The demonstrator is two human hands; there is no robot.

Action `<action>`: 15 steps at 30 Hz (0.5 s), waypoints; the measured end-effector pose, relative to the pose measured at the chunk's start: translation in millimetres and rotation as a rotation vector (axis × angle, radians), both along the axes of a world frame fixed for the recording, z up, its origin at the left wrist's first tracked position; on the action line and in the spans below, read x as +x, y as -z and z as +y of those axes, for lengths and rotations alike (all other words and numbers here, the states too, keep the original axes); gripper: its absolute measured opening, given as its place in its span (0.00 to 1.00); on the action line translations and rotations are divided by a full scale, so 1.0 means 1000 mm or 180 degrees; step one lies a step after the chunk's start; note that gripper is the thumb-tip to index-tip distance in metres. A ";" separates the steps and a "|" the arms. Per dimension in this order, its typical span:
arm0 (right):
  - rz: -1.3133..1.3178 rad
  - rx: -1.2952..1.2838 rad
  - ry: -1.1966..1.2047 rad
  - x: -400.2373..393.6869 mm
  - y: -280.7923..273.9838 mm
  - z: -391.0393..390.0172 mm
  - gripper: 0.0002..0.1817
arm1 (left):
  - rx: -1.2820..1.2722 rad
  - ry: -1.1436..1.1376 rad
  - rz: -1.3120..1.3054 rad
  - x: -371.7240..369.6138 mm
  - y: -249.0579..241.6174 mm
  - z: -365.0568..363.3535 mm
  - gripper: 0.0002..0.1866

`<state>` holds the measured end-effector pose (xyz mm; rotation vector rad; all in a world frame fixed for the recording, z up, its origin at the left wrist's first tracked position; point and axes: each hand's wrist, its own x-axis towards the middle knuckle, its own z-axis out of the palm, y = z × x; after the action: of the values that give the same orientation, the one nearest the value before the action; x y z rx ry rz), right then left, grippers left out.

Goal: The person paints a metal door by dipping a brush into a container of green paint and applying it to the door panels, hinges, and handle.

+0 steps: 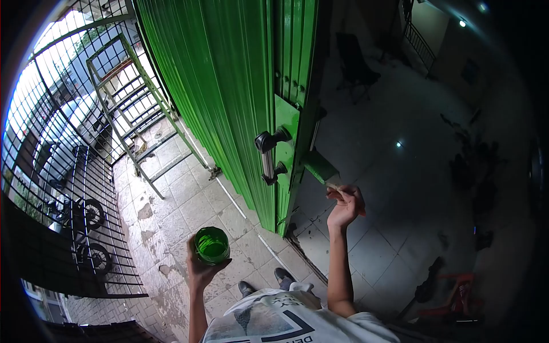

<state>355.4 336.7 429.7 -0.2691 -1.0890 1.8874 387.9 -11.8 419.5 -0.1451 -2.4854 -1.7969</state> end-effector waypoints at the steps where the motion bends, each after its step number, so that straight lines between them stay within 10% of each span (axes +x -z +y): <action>1: 0.0102 -0.0034 -0.0010 -0.004 -0.015 0.000 0.09 | 0.0027 0.0048 -0.0007 0.000 -0.001 0.000 0.49; 15: -0.0115 0.0607 -0.0175 -0.011 -0.102 0.009 0.08 | 0.0230 0.0189 0.0156 -0.011 0.015 -0.004 0.48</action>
<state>344.4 345.6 531.6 -0.1665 -1.3031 1.8170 376.6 -15.9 404.7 -0.2581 -2.4040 -1.8788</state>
